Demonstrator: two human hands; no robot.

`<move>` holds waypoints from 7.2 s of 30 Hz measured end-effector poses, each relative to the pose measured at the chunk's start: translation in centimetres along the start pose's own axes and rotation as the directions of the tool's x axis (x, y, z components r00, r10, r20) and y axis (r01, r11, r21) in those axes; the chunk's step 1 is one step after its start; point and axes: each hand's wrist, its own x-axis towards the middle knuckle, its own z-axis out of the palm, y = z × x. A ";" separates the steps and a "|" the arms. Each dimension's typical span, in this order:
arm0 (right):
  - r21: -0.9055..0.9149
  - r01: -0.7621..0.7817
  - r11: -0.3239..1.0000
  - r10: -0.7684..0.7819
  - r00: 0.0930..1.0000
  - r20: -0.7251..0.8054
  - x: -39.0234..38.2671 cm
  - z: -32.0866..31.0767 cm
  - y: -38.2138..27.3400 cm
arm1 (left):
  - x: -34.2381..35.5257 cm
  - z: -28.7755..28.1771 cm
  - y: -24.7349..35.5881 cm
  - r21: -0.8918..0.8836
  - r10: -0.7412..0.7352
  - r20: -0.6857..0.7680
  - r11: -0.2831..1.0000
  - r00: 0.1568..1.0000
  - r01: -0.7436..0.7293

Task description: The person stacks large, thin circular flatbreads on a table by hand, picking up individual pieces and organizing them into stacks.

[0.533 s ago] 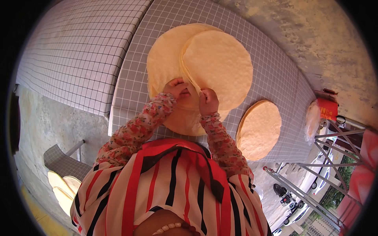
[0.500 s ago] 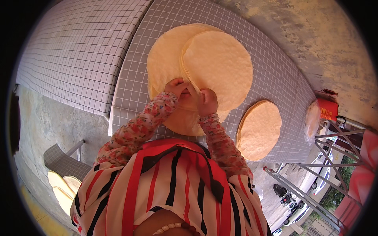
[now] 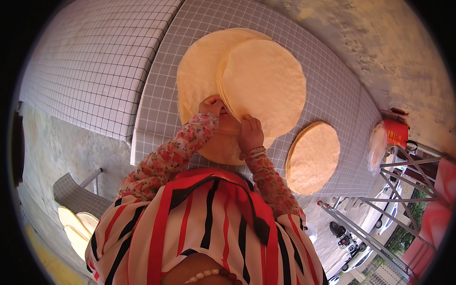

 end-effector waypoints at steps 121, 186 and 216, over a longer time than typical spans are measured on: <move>0.812 -0.576 -0.092 0.873 0.346 0.344 -38.7 -20.4 47.7 | -12.4 17.6 -31.2 0.790 0.075 0.143 0.592 0.987 -0.159; 0.862 -0.505 -0.049 0.937 0.276 0.215 -38.6 -18.8 47.3 | -17.2 19.0 -29.0 0.633 0.360 0.205 0.660 0.910 -0.404; 0.896 -0.434 -0.095 0.926 0.293 0.240 -38.0 -19.0 46.3 | -17.3 20.4 -28.7 0.397 -0.165 -0.059 0.901 0.984 0.175</move>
